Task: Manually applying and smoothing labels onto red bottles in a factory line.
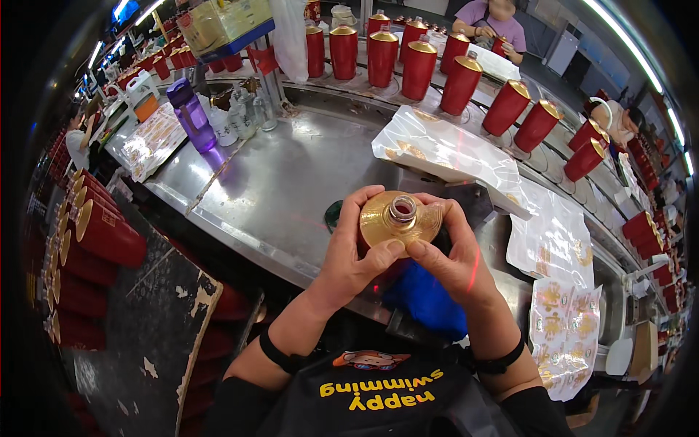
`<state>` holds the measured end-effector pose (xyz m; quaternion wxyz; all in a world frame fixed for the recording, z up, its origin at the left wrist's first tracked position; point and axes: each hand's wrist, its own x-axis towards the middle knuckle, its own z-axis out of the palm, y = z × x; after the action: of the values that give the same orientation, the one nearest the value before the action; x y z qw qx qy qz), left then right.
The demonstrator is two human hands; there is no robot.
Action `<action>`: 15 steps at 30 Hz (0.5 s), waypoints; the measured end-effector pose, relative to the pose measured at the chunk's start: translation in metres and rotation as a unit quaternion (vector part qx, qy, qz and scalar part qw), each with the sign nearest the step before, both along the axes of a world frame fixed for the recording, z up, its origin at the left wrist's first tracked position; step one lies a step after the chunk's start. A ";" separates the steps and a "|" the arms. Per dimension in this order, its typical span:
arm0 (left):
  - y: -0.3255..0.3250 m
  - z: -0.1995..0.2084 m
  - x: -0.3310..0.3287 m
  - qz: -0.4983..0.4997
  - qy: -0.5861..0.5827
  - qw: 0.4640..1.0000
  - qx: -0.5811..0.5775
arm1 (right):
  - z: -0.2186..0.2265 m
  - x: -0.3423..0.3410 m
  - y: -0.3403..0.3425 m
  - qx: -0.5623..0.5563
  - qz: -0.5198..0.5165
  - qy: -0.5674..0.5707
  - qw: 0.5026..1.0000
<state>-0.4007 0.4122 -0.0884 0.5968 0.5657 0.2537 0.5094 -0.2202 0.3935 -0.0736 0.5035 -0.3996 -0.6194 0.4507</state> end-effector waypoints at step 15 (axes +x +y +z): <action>0.012 -0.008 0.003 0.003 0.049 0.998 0.037 | 0.020 -0.006 0.003 -0.070 -0.015 0.094 0.993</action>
<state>-0.3982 0.4244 -0.0964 0.5610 0.6106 0.2653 0.4920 -0.2261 0.3965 -0.0539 0.5374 -0.3988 -0.5301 0.5208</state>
